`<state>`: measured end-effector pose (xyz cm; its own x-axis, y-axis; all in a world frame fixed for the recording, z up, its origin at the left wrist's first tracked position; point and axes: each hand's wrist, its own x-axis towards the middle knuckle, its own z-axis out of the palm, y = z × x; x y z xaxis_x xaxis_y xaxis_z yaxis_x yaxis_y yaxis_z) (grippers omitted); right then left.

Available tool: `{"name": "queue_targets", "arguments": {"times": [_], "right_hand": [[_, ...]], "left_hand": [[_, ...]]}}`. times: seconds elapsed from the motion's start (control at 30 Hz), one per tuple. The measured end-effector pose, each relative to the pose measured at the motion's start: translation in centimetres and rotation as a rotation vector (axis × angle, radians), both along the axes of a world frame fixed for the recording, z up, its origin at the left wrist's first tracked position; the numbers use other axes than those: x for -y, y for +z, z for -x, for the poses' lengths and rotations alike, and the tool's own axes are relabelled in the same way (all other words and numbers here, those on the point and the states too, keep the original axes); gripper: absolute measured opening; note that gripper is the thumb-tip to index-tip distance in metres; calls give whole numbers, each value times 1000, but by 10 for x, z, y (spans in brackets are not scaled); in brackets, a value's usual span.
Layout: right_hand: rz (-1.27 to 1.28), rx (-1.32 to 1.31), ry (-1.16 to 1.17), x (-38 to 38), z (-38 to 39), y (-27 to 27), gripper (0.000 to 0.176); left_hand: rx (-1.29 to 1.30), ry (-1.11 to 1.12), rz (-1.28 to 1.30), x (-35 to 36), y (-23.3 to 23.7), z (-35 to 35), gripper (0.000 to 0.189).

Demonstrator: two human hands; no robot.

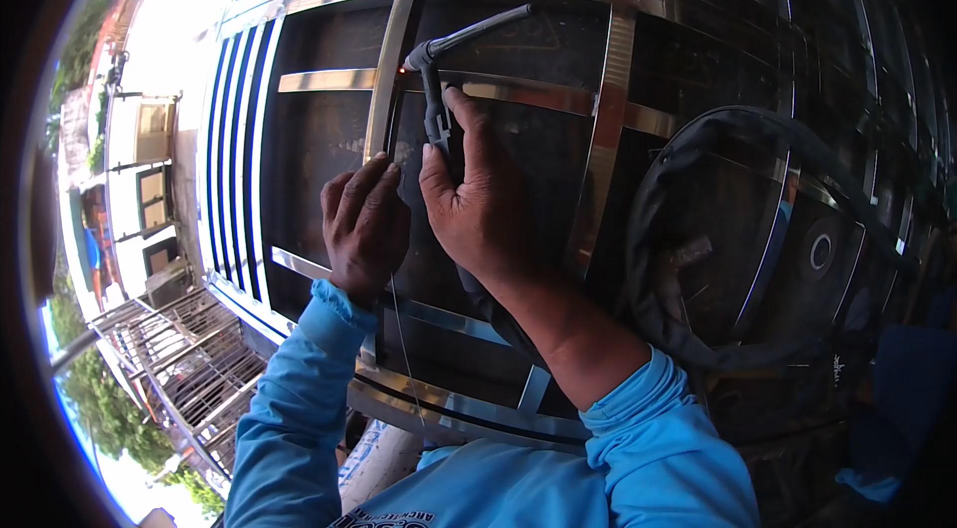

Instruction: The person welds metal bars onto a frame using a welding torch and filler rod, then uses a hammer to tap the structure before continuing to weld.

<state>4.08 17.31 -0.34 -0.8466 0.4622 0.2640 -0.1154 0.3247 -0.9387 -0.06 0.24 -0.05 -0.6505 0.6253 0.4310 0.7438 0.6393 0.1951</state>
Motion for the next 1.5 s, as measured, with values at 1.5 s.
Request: {"name": "queue_targets", "arguments": {"times": [1.5], "right_hand": [[-25,-13,-5,0,2,-4,49]], "left_hand": [[-3,-7,7,3,-5,2,46]]}}
